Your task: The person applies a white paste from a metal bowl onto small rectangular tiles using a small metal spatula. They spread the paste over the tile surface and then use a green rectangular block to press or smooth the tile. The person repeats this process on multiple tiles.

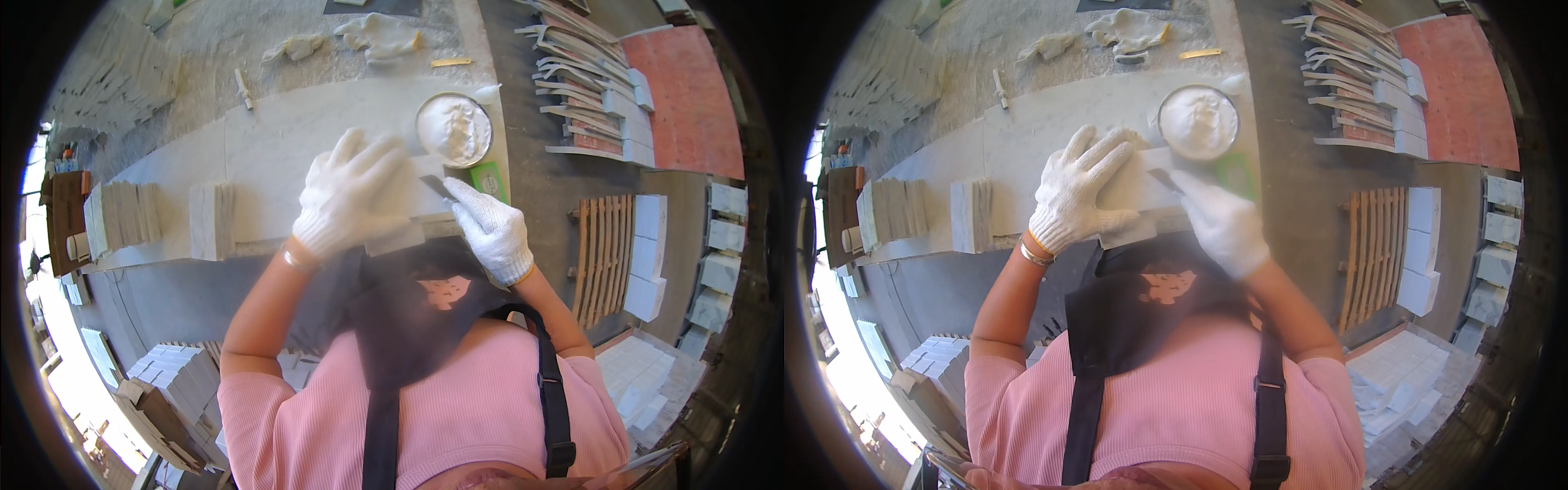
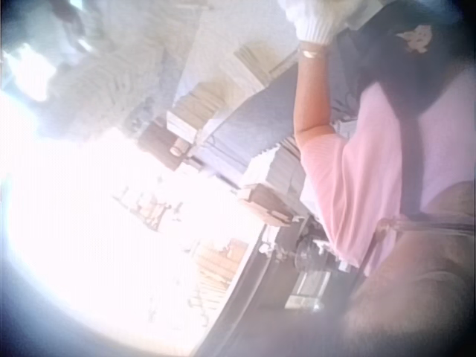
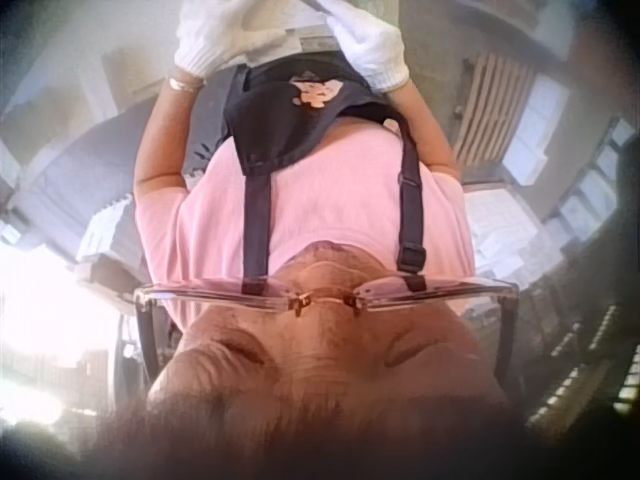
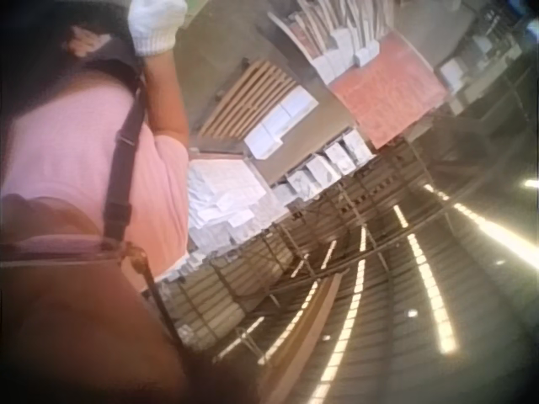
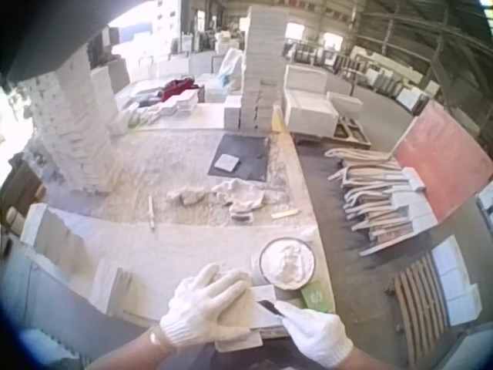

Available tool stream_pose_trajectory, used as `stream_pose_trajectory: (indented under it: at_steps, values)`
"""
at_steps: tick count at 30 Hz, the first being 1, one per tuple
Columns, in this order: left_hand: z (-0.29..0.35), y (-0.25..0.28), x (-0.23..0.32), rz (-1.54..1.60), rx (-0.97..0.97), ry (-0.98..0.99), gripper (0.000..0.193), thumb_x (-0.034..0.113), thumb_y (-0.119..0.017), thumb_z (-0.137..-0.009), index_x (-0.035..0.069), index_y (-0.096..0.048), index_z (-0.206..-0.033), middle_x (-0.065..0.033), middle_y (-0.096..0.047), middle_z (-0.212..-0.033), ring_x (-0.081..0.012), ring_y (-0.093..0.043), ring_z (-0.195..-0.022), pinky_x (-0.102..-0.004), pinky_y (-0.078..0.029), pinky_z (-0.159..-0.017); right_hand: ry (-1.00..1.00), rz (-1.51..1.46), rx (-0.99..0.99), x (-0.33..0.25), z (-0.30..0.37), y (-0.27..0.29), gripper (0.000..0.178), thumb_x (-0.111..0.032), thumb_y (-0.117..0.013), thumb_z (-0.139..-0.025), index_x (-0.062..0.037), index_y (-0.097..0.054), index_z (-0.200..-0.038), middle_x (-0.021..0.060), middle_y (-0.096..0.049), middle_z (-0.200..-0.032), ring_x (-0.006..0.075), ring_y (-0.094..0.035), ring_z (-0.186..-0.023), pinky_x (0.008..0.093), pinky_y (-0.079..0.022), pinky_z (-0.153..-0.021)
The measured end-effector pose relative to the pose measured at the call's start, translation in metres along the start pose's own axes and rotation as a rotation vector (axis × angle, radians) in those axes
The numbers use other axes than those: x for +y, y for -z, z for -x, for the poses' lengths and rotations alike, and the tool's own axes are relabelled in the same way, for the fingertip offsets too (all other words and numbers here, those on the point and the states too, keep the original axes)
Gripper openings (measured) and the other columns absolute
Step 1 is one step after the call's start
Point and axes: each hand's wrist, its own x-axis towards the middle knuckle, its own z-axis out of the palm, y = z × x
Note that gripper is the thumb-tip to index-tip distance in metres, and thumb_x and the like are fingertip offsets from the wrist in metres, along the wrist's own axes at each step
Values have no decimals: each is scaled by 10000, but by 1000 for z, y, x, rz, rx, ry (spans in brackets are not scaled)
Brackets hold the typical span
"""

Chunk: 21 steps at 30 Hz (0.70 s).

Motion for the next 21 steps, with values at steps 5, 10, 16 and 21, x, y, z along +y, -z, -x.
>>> stream_pose_trajectory:
  at_steps: [5, 10, 16, 21]
  values:
    - [1, -2, -1, -5, -14, 18, 925, 558, -867, -667, 151, -629, -1464, -68, -541, -1606, -452, -497, -1427, -560, -464, -1076, -27, 3, -7, -6, 3, -8, 405, -42, -743, -947, -70, -722, -1351, 185, -784, -1105, 327, -781, -944, 375, -618, -799]
    - [-2, 1, 1, -4, -10, 13, 927, 552, -873, -658, 154, -631, -1460, -69, -552, -1594, -450, -496, -1427, -562, -467, -1069, -62, 14, -91, -11, 2, -12, 396, -55, -741, -950, -72, -723, -1345, 183, -785, -1109, 329, -780, -943, 373, -619, -799]
    - [-2, 2, 2, 14, -9, -5, 922, 541, -875, -655, 152, -636, -1456, -72, -566, -1582, -456, -497, -1428, -566, -467, -1074, -44, -48, -59, -14, -2, 0, 387, -59, -721, -963, -73, -717, -1349, 170, -790, -1106, 331, -780, -952, 378, -620, -818]
    - [-4, 3, 3, -7, 3, -2, 912, 539, -877, -657, 139, -644, -1443, -91, -575, -1568, -475, -475, -1449, -592, -416, -1137, 52, -248, 6, -23, 3, -20, 371, -137, -679, -1021, -128, -717, -1390, 126, -782, -991, 275, -740, -786, 384, -586, -719]
